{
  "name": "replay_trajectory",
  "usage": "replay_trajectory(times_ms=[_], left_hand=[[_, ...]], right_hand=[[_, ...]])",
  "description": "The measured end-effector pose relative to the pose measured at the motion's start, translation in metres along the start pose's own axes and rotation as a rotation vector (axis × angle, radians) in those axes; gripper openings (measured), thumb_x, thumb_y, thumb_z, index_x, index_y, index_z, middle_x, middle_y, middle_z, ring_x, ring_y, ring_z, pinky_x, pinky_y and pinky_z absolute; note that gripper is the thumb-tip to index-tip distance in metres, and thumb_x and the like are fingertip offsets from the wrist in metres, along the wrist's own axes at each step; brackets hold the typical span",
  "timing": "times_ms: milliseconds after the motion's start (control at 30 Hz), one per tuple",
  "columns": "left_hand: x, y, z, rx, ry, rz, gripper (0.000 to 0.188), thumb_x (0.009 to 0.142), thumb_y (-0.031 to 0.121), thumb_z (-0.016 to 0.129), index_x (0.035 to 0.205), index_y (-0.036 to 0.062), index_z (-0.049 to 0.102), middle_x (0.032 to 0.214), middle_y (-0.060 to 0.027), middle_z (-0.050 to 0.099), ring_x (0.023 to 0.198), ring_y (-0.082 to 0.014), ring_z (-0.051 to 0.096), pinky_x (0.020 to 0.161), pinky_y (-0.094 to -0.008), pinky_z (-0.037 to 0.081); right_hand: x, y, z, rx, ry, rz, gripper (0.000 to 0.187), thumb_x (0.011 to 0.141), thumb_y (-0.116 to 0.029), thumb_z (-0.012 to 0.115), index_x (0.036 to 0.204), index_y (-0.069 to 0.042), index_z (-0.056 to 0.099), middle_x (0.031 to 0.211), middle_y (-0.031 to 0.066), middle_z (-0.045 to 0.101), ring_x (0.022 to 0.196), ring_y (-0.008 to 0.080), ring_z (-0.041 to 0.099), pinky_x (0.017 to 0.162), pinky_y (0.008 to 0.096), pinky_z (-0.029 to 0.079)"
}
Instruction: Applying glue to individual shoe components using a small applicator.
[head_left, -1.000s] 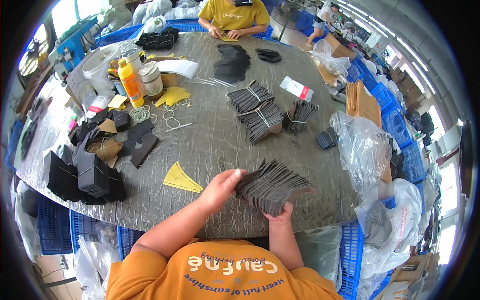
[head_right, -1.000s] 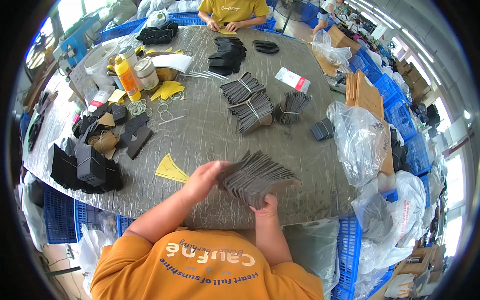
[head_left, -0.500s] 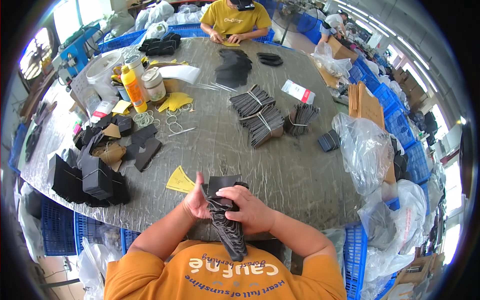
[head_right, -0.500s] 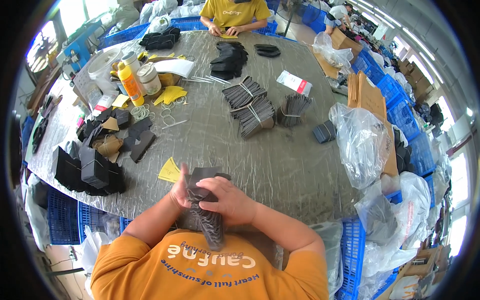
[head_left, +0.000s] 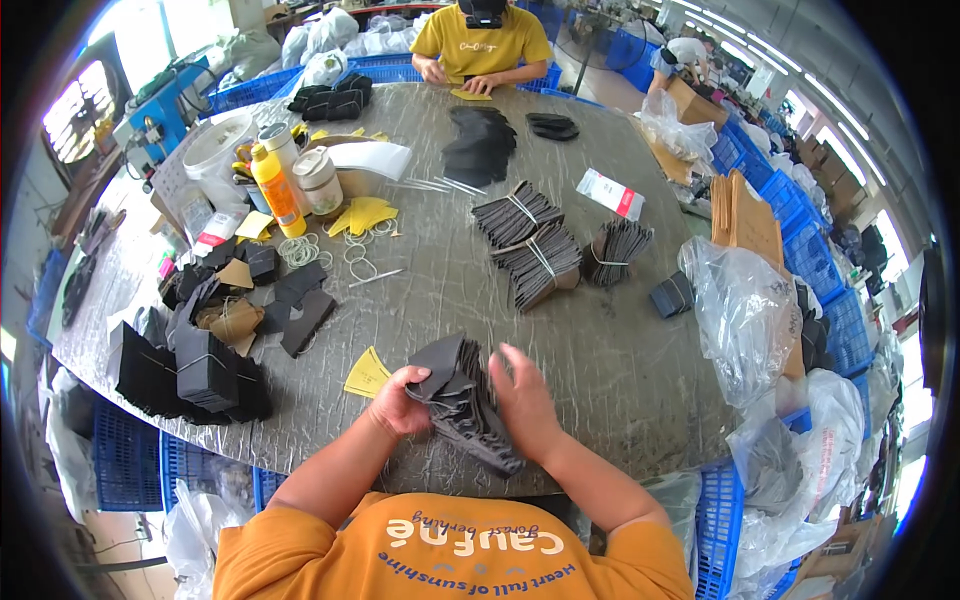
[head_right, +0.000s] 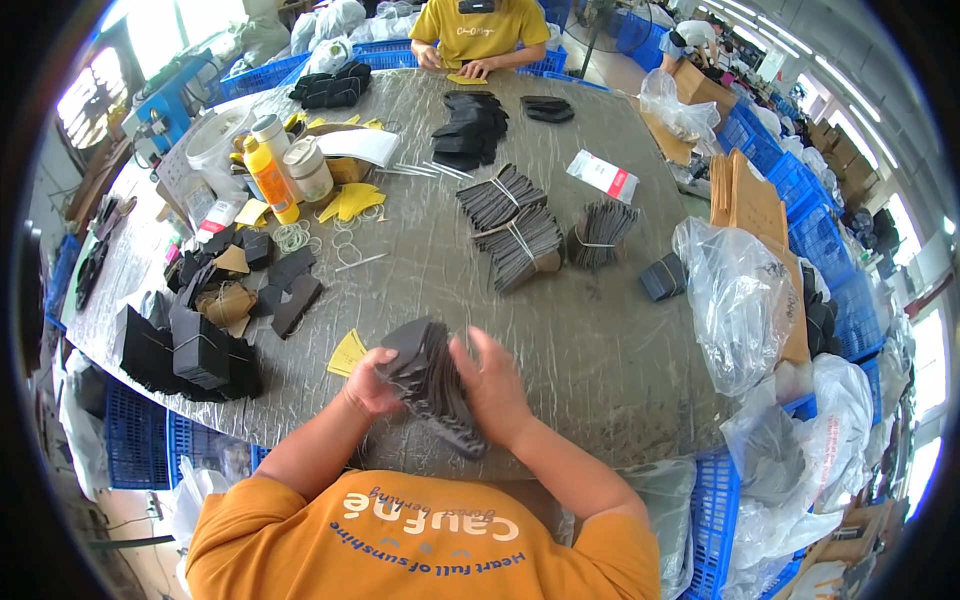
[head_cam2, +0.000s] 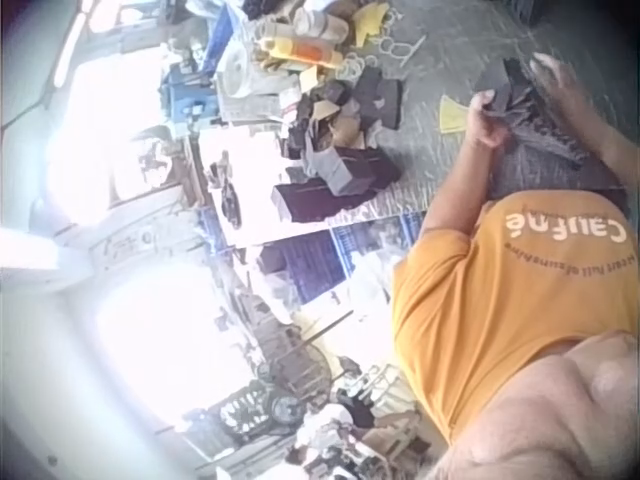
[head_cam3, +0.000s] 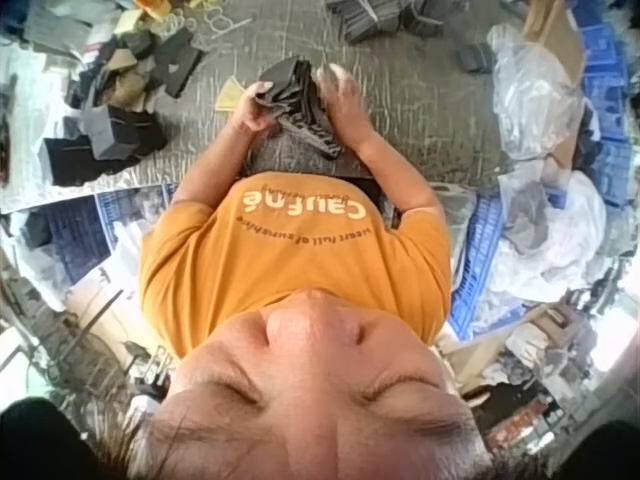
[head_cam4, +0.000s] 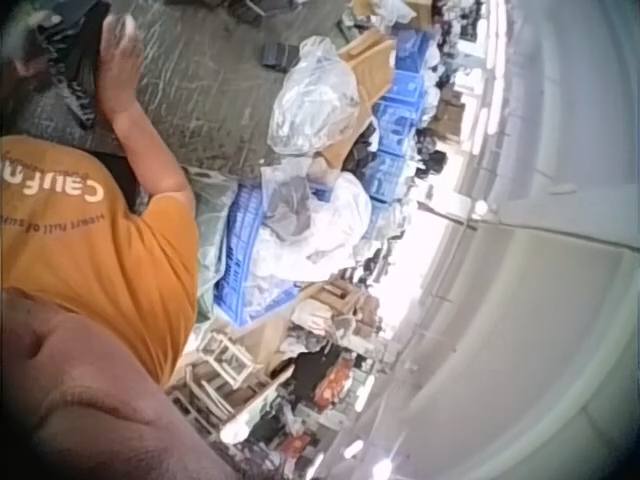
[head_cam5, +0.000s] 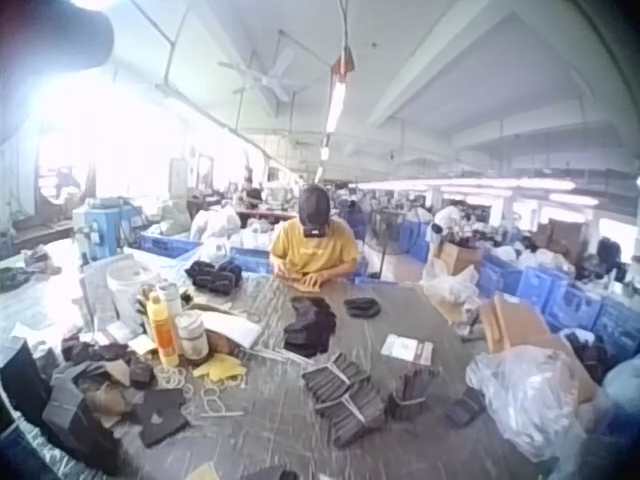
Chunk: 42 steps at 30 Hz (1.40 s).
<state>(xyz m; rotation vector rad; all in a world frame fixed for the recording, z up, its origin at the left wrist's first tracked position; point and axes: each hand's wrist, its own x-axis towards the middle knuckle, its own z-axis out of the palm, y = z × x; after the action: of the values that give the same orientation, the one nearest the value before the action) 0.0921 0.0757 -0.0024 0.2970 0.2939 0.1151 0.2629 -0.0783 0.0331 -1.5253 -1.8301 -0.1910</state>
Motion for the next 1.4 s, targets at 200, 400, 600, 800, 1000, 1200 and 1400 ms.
replay_trajectory(times_ms=[200, 400, 600, 800, 1000, 1200, 1400], left_hand=[[0.031, -0.001, 0.002, 0.17, -0.015, 0.201, 0.056, 0.081, 0.019, 0.067, 0.132, 0.001, 0.052, 0.125, -0.0142, 0.064, 0.116, -0.03, 0.06, 0.106, -0.0464, 0.044], [0.019, -0.006, 0.016, 0.82, -0.035, 0.429, 0.091, 0.078, 0.028, 0.074, 0.152, 0.0003, 0.028, 0.146, -0.0156, 0.048, 0.134, -0.0289, 0.047, 0.113, -0.0399, 0.033], [-0.001, -0.029, -0.004, 1.587, -0.21, 0.923, 0.098, 0.082, 0.031, 0.074, 0.156, 0.0016, 0.015, 0.158, -0.0232, 0.025, 0.145, -0.0383, 0.029, 0.117, -0.046, 0.026], [0.003, -0.016, 0.003, 1.351, 0.029, 0.933, 0.109, 0.078, 0.002, 0.077, 0.157, 0.0041, 0.003, 0.159, -0.0237, 0.023, 0.147, -0.0367, 0.028, 0.118, -0.045, 0.027], [0.009, 0.001, -0.003, 1.597, 0.356, 0.894, 0.094, 0.079, -0.002, 0.071, 0.154, -0.0031, 0.014, 0.156, -0.0258, 0.028, 0.146, -0.036, 0.03, 0.117, -0.0413, 0.029], [0.016, -0.002, -0.013, 1.769, 0.434, 0.577, 0.071, 0.092, 0.007, 0.056, 0.151, -0.0074, 0.019, 0.152, -0.0335, 0.031, 0.143, -0.0438, 0.031, 0.118, -0.0418, 0.028], [0.016, 0.029, -0.003, 1.817, 0.518, 0.636, 0.066, 0.09, 0.005, 0.056, 0.147, -0.0107, 0.027, 0.147, -0.0359, 0.036, 0.14, -0.0487, 0.032, 0.117, -0.0458, 0.029]], right_hand=[[-0.031, 0.069, 0.005, 0.933, -0.437, 0.944, 0.062, 0.091, 0.004, 0.054, 0.15, -0.006, 0.035, 0.102, 0.0115, 0.07, 0.09, 0.0234, 0.068, 0.083, 0.0303, 0.053], [-0.017, 0.054, -0.027, 1.637, -0.338, 1.141, 0.08, 0.093, -0.026, 0.064, 0.157, -0.007, 0.02, 0.125, 0.0123, 0.06, 0.114, 0.02, 0.057, 0.1, 0.0318, 0.044], [0.015, 0.004, -0.017, 0.722, -0.588, 0.676, 0.119, 0.067, -0.024, 0.085, 0.158, -0.008, 0.01, 0.149, 0.0252, 0.04, 0.139, 0.0374, 0.039, 0.116, 0.0412, 0.031], [0.049, 0.03, -0.004, 0.294, -0.418, 0.321, 0.123, 0.058, -0.027, 0.087, 0.158, -0.021, 0.015, 0.135, 0.0229, 0.048, 0.124, 0.0398, 0.049, 0.104, 0.0469, 0.039], [0.07, 0.062, 0.027, -0.193, -0.496, 0.289, 0.133, 0.052, -0.036, 0.092, 0.158, -0.028, 0.013, 0.15, 0.0263, 0.034, 0.137, 0.0401, 0.039, 0.112, 0.0591, 0.027], [0.068, 0.057, 0.048, -0.126, -0.53, 0.494, 0.15, 0.046, -0.047, 0.095, 0.159, -0.014, 0.001, 0.161, 0.0261, 0.012, 0.15, 0.0399, 0.015, 0.117, 0.0613, 0.016], [0.091, 0.066, 0.066, -0.159, -0.44, 0.502, 0.149, 0.047, -0.06, 0.09, 0.158, -0.009, 0.004, 0.16, 0.0289, 0.01, 0.15, 0.0401, 0.013, 0.116, 0.0634, 0.015]])
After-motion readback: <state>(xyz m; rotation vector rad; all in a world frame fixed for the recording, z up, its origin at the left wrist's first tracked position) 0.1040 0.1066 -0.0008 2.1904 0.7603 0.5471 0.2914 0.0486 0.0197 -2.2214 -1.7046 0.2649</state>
